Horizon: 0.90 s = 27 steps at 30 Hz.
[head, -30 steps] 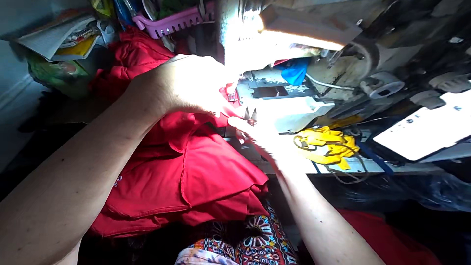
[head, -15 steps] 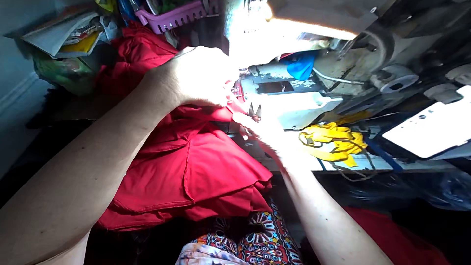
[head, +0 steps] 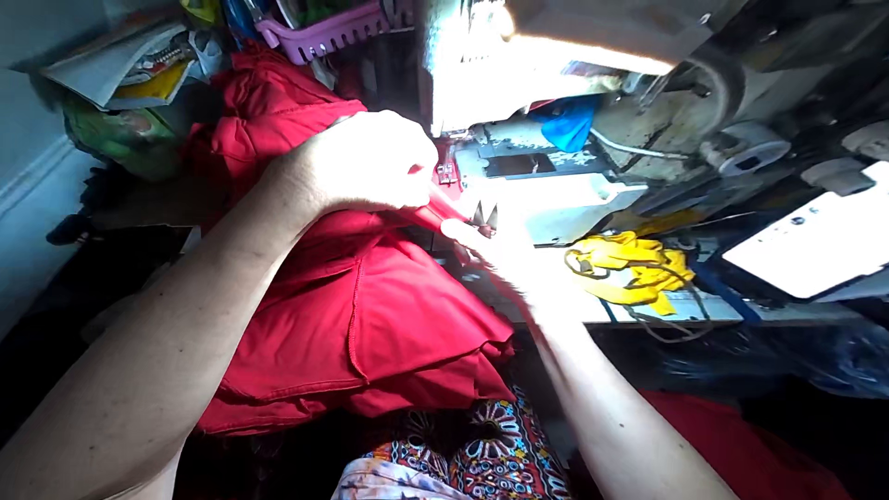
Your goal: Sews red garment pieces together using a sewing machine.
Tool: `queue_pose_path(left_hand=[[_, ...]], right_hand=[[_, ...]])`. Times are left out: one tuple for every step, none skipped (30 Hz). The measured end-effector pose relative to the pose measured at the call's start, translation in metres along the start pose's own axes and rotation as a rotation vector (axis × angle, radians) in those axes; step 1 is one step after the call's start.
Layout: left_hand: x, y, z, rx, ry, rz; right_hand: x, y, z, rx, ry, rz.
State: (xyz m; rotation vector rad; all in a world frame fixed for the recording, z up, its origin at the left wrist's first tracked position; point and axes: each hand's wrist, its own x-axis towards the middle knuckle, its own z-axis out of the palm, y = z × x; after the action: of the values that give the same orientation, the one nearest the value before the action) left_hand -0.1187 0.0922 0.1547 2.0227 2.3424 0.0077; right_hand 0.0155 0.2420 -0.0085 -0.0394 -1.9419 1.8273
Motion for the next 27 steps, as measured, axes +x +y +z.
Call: queue_pose_path(left_hand=[[-0.001,-0.002,0.005,-0.017,-0.014,0.000],[-0.001,-0.003,0.010,-0.032,-0.029,-0.007],[-0.002,-0.004,0.013,-0.051,-0.050,-0.021],[-0.002,-0.005,0.016,-0.072,-0.079,-0.037],[-0.002,-0.008,0.019,-0.093,-0.098,-0.042],[-0.002,-0.011,0.023,-0.116,-0.091,-0.042],[-0.001,-0.016,0.027,-0.140,-0.052,-0.028],[0.000,-0.022,0.032,-0.170,0.001,-0.020],[0.001,-0.025,0.036,-0.200,0.058,-0.041],[0.004,-0.027,0.040,-0.223,0.114,-0.079],[0.007,-0.029,0.045,-0.235,0.164,-0.116],[0.012,-0.029,0.051,-0.234,0.187,-0.160],[0.018,-0.028,0.057,-0.220,0.181,-0.213],[0.025,-0.025,0.063,-0.197,0.155,-0.277],[0.031,-0.021,0.070,-0.174,0.129,-0.333],[0.037,-0.019,0.077,-0.146,0.127,-0.358],[0.042,-0.014,0.080,-0.130,0.133,-0.377],[0.046,-0.010,0.081,-0.113,0.158,-0.388],[0.051,-0.007,0.081,-0.102,0.189,-0.406],[0.054,-0.007,0.081,-0.085,0.222,-0.426],[0.057,-0.009,0.080,-0.062,0.233,-0.458],[0.058,-0.015,0.079,-0.031,0.251,-0.493],[0.058,-0.024,0.078,0.001,0.277,-0.532],[0.056,-0.035,0.075,0.010,0.303,-0.573],[0.051,-0.048,0.072,-0.014,0.340,-0.600],[0.043,-0.060,0.070,-0.033,0.393,-0.602],[0.035,-0.069,0.068,-0.054,0.443,-0.591]], right_hand=[[-0.005,-0.003,0.001,-0.009,0.009,0.019],[-0.011,-0.007,0.001,-0.017,0.016,0.050],[-0.015,-0.010,0.002,-0.040,0.024,0.064],[-0.016,-0.010,0.003,-0.051,0.029,0.063],[-0.016,-0.010,0.004,-0.047,0.030,0.059],[-0.015,-0.009,0.004,-0.047,0.029,0.051],[-0.014,-0.007,0.005,-0.028,0.034,0.044],[-0.014,-0.006,0.005,-0.020,0.032,0.038],[-0.013,-0.005,0.005,-0.016,0.031,0.030],[-0.013,-0.004,0.005,-0.017,0.031,0.024],[-0.013,-0.005,0.005,-0.024,0.034,0.022],[-0.015,-0.006,0.005,-0.030,0.039,0.032],[-0.016,-0.006,0.006,-0.046,0.045,0.045],[-0.017,-0.007,0.008,-0.072,0.060,0.061],[-0.017,-0.008,0.011,-0.107,0.078,0.082],[-0.017,-0.009,0.013,-0.146,0.091,0.091],[-0.018,-0.011,0.015,-0.185,0.093,0.092],[-0.019,-0.012,0.017,-0.214,0.089,0.064],[-0.019,-0.013,0.018,-0.243,0.080,0.033],[-0.020,-0.015,0.020,-0.277,0.083,0.004],[-0.020,-0.017,0.021,-0.314,0.084,-0.026],[-0.020,-0.018,0.020,-0.351,0.087,-0.055],[-0.021,-0.019,0.018,-0.391,0.089,-0.082],[-0.022,-0.021,0.015,-0.422,0.086,-0.089],[-0.024,-0.023,0.011,-0.456,0.074,-0.088],[-0.027,-0.023,0.006,-0.504,0.071,-0.097],[-0.030,-0.022,0.002,-0.558,0.080,-0.101]])
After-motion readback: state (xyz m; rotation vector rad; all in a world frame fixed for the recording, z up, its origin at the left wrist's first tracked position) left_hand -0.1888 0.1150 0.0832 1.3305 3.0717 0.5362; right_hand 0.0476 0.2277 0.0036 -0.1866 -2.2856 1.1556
